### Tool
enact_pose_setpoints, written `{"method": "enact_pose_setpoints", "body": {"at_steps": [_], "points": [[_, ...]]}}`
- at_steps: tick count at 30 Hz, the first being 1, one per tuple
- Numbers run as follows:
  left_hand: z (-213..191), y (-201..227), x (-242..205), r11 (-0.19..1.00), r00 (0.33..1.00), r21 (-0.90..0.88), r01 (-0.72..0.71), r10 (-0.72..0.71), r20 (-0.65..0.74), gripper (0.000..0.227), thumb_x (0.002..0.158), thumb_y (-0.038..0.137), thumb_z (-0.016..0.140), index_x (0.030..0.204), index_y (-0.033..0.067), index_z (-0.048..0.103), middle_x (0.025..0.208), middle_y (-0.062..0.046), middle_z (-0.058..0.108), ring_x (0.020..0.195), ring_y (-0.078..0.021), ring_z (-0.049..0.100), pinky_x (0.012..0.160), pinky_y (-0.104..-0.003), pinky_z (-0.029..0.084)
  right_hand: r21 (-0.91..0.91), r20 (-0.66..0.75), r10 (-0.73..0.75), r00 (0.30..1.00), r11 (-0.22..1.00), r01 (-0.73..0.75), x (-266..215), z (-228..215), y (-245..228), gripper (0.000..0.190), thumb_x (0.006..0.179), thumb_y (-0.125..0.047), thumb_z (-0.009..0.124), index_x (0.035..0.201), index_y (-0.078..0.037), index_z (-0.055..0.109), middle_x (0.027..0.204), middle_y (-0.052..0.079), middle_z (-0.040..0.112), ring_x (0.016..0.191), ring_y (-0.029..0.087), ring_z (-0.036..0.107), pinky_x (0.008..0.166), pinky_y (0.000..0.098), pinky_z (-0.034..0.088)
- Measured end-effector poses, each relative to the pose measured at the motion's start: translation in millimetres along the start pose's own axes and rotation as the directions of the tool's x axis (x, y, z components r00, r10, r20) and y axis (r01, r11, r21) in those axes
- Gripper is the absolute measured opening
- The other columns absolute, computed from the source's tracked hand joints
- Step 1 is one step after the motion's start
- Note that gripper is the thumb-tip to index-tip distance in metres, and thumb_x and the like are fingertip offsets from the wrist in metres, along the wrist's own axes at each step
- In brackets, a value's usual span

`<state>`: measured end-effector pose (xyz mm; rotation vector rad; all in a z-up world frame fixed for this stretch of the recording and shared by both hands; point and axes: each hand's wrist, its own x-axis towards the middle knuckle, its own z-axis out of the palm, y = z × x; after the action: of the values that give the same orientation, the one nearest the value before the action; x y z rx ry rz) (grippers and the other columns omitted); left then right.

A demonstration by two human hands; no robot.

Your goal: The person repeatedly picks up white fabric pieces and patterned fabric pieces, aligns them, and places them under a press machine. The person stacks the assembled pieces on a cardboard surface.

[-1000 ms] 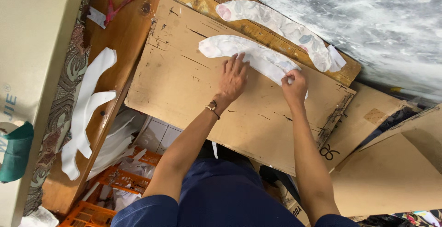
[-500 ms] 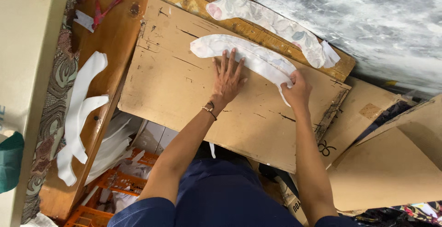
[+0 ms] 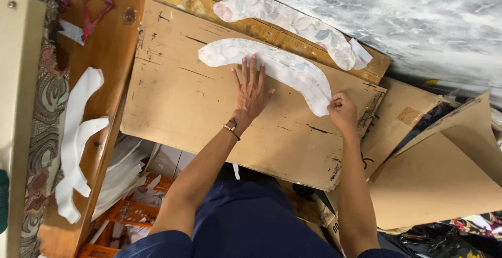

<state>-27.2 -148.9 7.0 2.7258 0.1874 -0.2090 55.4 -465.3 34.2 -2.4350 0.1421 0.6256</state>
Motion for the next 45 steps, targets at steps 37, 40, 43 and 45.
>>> {"method": "enact_pose_setpoints", "body": {"at_steps": [37,40,43,45], "points": [[15,13,6,0.981,0.984,0.081,-0.174,0.169,0.063,0.083,0.092,0.054,0.065,0.157,0.0090,0.040,0.169,-0.024,0.002,0.155,-0.0480,-0.001,0.118,-0.076,0.011,0.018,-0.200,-0.016,0.980,1.000,0.020,-31,20,16,0.007,0.091,-0.002,0.075,0.096,-0.002,0.070,0.088,0.008,0.069,0.077,0.015,0.064,0.069,0.0303,0.052],[6,3,5,0.991,0.991,0.052,-0.123,0.120,0.053,0.086,0.092,0.052,0.067,0.158,0.0075,0.036,0.169,-0.024,0.003,0.154,-0.0489,0.001,0.117,-0.076,0.012,-0.003,-0.223,-0.087,0.971,0.996,0.088,-29,18,21,0.011,0.090,-0.002,0.074,0.099,-0.003,0.066,0.086,0.007,0.067,0.076,0.015,0.063,0.069,0.0313,0.052],[-4,-14,-4,1.000,1.000,0.016,-0.018,0.018,0.017,0.088,0.092,0.051,0.069,0.159,0.0064,0.033,0.170,-0.022,0.005,0.155,-0.0482,0.004,0.117,-0.076,0.014,-0.018,-0.283,-0.157,0.946,0.987,0.158,-34,24,24,0.020,0.086,0.000,0.073,0.104,-0.003,0.064,0.083,0.008,0.064,0.074,0.017,0.061,0.068,0.0333,0.051],[-11,-27,-12,0.999,0.998,0.015,0.041,-0.040,-0.056,0.089,0.091,0.051,0.071,0.158,0.0056,0.033,0.169,-0.023,0.006,0.155,-0.0482,0.006,0.117,-0.077,0.015,0.058,-0.237,-0.208,0.949,0.972,0.227,-43,30,25,0.023,0.086,0.001,0.071,0.107,-0.003,0.062,0.085,0.007,0.062,0.076,0.017,0.061,0.069,0.0332,0.051]]}}
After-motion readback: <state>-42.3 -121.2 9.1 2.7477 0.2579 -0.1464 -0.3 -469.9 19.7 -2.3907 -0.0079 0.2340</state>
